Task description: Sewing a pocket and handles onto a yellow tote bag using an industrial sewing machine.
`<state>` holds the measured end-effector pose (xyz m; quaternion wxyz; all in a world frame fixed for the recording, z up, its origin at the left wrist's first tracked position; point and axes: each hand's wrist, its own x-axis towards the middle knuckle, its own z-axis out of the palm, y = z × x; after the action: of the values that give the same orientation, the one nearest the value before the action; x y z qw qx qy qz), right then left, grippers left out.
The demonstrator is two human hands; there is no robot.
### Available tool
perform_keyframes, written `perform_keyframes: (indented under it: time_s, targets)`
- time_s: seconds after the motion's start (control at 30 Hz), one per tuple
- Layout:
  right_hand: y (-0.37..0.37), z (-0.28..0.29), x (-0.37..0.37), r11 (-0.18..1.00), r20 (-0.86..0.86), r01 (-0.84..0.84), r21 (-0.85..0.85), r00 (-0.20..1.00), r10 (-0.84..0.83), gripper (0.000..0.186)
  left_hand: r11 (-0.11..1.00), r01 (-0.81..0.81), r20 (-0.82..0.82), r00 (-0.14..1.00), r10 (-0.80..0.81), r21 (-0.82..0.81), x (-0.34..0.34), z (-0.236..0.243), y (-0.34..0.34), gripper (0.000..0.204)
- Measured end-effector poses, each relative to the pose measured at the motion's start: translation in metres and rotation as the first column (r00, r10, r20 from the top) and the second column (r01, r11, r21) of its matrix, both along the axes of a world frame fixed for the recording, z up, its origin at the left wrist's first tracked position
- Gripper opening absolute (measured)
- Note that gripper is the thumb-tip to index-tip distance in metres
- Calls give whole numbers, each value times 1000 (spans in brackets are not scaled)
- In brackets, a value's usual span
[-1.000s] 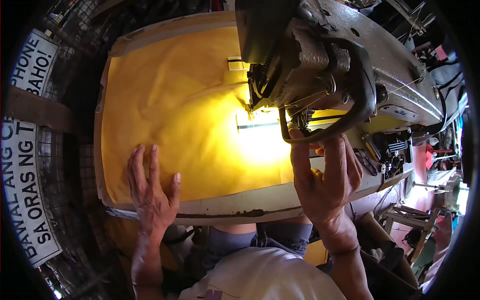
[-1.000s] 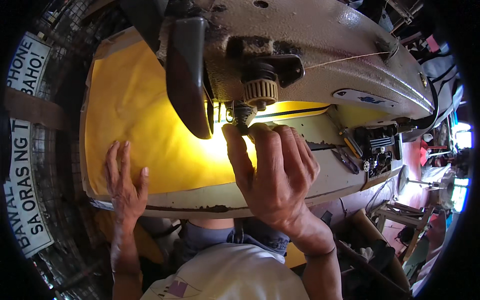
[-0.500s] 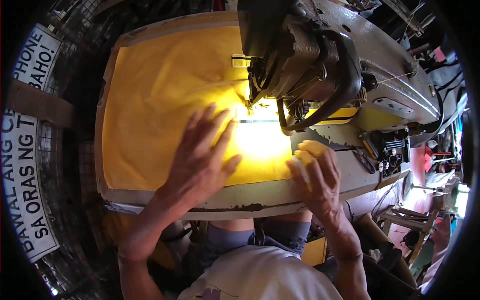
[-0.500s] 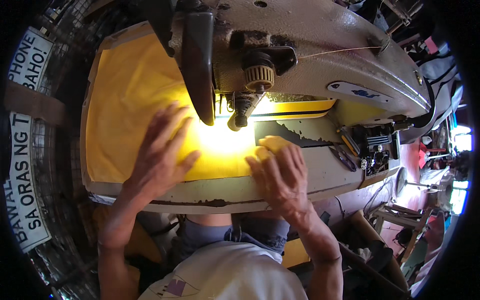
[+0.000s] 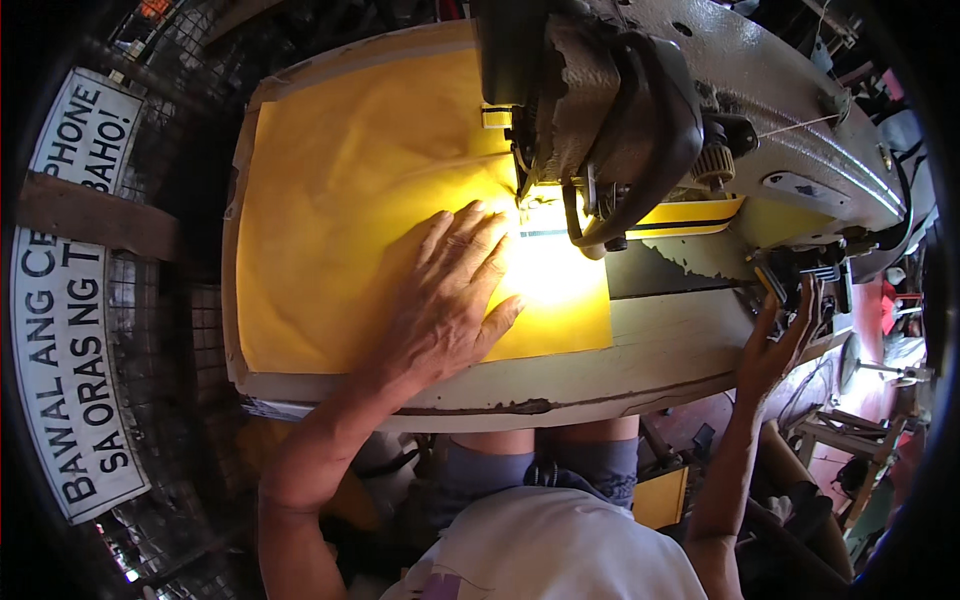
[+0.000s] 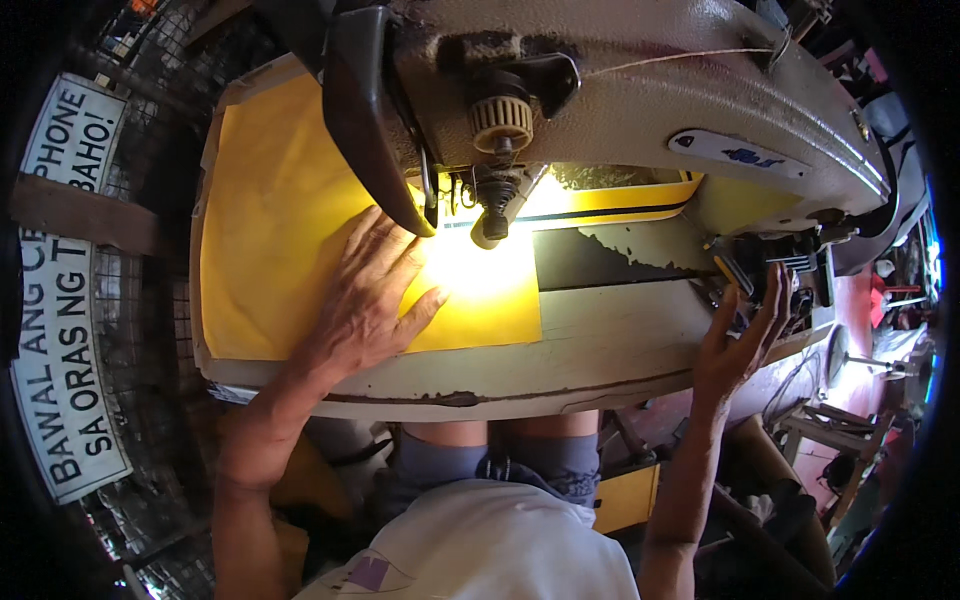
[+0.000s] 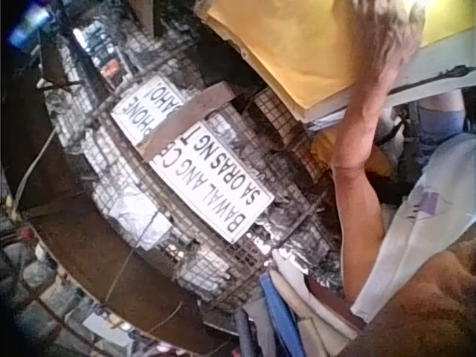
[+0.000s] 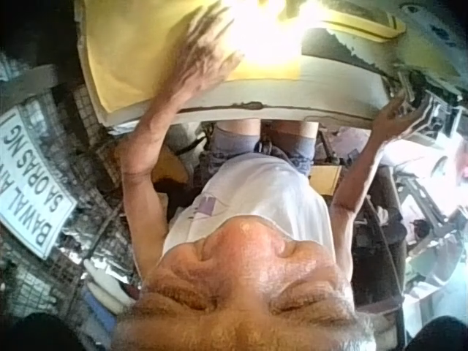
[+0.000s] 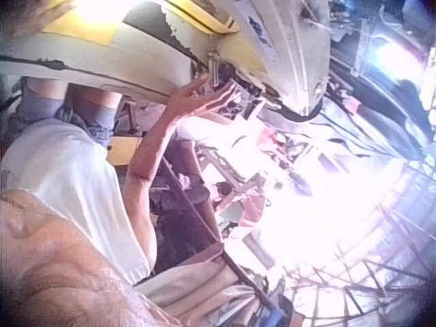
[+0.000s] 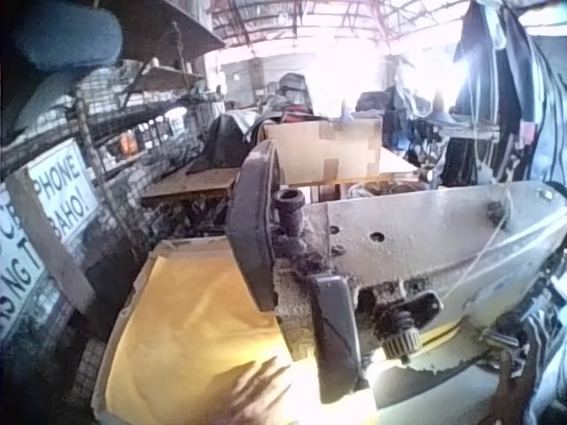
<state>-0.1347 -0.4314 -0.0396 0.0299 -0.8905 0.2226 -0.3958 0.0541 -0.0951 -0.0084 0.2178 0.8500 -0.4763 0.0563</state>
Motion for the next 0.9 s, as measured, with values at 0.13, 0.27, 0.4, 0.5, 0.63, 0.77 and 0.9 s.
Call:
perform_keyframes:
  time_s: [0.13,0.27,0.4,0.5,0.63,0.77,0.9]
  targets:
    - [-2,-7,-3,999,9,12,38,1000,-13,50,1000,-18,0,1000,18,16,2,-2,-3,54]
    - [-5,-10,-5,998,27,-2,57,1000,0,49,999,-32,-8,999,32,27,3,-3,-5,61]
    - [-2,-6,-4,999,36,-11,44,999,10,45,999,-36,3,999,36,-7,3,-2,-2,60]
    - [-4,-11,-7,999,12,-11,40,1000,11,38,999,-34,11,999,34,-3,5,-2,0,60]
    - [-2,-9,-7,999,-35,16,31,999,-15,30,996,-91,-3,996,91,3,-2,-4,3,60]
    - [1,-4,-5,998,-6,17,55,1000,-17,30,998,-51,14,999,50,23,2,-4,3,60]
    - [-2,-8,-6,998,10,5,65,1000,-6,31,999,-32,23,999,31,38,-1,-6,5,60]
